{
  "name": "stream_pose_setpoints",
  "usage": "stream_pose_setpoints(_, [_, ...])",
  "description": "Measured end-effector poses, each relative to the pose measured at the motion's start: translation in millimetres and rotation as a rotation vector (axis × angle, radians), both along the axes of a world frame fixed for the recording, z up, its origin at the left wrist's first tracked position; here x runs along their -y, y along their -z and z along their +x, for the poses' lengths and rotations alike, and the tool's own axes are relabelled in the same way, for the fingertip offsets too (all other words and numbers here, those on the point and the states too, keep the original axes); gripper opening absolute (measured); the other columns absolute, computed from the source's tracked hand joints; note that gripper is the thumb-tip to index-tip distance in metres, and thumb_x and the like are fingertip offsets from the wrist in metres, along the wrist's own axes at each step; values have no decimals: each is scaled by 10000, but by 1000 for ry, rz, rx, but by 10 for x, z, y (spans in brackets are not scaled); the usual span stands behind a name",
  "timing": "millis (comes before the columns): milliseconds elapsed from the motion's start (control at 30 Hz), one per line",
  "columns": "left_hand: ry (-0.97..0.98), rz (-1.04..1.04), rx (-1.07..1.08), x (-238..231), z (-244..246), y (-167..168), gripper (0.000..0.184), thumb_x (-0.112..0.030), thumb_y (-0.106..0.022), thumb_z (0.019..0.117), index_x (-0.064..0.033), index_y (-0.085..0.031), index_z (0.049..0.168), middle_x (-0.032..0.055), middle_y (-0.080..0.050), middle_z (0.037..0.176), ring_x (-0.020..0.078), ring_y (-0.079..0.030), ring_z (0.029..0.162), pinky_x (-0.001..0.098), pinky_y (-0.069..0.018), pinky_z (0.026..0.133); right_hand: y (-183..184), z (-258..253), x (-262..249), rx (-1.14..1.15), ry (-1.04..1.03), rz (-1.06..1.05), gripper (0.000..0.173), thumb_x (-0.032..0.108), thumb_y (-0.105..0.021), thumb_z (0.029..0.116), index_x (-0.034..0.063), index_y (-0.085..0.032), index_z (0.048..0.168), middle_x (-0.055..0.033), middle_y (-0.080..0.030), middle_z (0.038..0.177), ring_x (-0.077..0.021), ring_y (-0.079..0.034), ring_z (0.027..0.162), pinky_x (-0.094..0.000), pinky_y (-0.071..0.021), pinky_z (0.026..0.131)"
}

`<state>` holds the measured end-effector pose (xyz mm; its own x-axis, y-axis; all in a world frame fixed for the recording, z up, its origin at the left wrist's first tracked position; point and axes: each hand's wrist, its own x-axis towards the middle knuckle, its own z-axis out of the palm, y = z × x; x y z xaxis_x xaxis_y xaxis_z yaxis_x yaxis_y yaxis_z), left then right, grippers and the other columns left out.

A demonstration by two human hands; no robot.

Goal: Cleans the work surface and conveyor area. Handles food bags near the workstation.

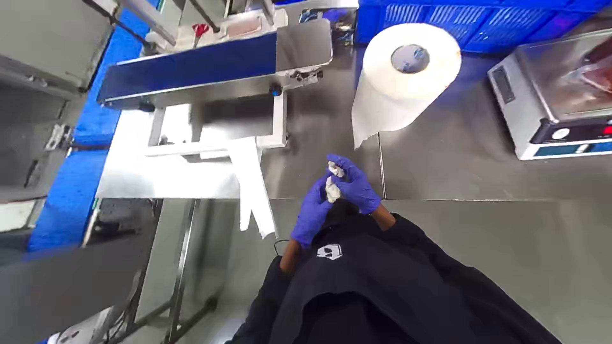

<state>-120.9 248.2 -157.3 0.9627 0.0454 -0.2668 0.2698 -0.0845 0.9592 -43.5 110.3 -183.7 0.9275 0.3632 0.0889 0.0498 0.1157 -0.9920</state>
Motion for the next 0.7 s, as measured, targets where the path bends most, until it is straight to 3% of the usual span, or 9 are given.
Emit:
stream_pose_setpoints(33, [-4,-145,-2,-18,1,15,659,-1,-661,837,60,-434,1454,134,-617,1325,126,-622,1164,307,-536,1001,-8,1,-11,-4,-6,9,470,-50,-619,890,-67,-578,1358,-151,-644,1326,-103,-648,1148,-271,-537,1007])
stream_pose_setpoints(100, [3,-321,-25,-52,-35,58,639,-37,-630,878,49,-401,1469,124,-602,1338,135,-611,1175,322,-526,1010,5,-19,-21,-10,-37,-4,488,-61,-606,891,-76,-556,1376,-163,-640,1322,-108,-653,1133,-270,-546,990])
stream_pose_setpoints(167, [-69,-311,-48,-32,-58,72,550,-94,-620,926,42,-448,1430,107,-631,1279,120,-631,1124,309,-540,978,28,-18,-58,-20,-80,-41,536,-47,-600,894,-69,-506,1422,-173,-607,1368,-111,-650,1131,-273,-546,980])
stream_pose_setpoints(300, [-184,-51,-97,-8,-66,98,493,7,-666,894,55,-528,1364,149,-668,1200,159,-670,1059,345,-575,941,62,-42,-166,-41,-114,-122,497,8,-605,944,-43,-515,1430,-165,-629,1333,-117,-651,1101,-287,-539,972])
stream_pose_setpoints(467, [-115,453,-141,-135,-11,32,336,-99,-708,915,-8,-672,1236,159,-720,1141,276,-688,1084,511,-535,985,131,-23,-253,-59,-36,-36,335,15,-638,946,-69,-632,1270,-138,-685,1243,-95,-666,1085,-260,-547,965])
stream_pose_setpoints(633, [-188,532,-12,-224,-7,19,235,-71,-723,896,12,-721,1116,170,-731,1055,296,-699,1005,534,-549,923,107,54,-276,-21,68,69,374,-56,-731,829,-66,-679,1199,-114,-721,1126,-72,-685,944,-238,-578,859])
stream_pose_setpoints(700, [-233,494,30,-239,-28,86,207,-61,-732,868,24,-717,1056,151,-724,992,241,-694,931,477,-564,867,79,76,-264,-37,97,68,434,-70,-762,784,-64,-676,1210,-121,-716,1109,-77,-674,912,-238,-574,829])
